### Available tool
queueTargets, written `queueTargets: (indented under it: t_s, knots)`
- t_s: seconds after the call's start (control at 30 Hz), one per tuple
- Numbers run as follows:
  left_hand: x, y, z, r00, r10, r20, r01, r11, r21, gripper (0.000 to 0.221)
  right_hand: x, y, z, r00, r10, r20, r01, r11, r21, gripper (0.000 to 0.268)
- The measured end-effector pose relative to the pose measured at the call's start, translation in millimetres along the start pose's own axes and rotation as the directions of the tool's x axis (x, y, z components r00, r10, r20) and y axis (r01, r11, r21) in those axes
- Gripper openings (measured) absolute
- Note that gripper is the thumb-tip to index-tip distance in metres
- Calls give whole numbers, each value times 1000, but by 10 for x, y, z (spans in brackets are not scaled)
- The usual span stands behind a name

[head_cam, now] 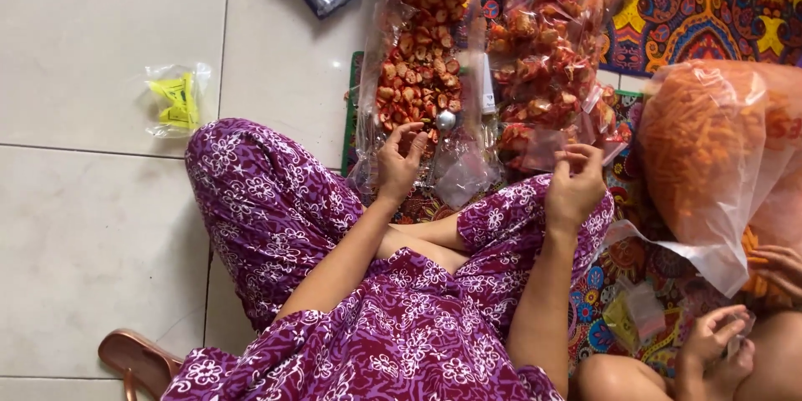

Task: A person sitting on the floor manually fills small plastic bags with snacks using a spoon.

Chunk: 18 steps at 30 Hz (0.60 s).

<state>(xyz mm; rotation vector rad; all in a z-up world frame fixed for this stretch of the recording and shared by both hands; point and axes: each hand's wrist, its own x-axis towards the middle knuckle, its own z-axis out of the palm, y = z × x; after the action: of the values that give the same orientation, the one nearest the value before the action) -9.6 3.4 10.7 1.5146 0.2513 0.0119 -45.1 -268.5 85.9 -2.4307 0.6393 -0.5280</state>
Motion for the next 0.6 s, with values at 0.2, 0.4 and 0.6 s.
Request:
queueTargets:
  t_s: [0.2,0.4,0.6]
  knots:
    - [-21,121,38,909,-53,413,238,879,-412,100,-302,-1024,11,847,30,531,-442,594,672,54]
    - [-38,117,0,985,-91,143,132,941,-312,57,-596,-1255,400,775,-7,632,-474,654,589,47]
    - [11,357,-196,975,-31,220,68,985,-162,50,-561,-1175,383,742,54,669,-552,616,562,42]
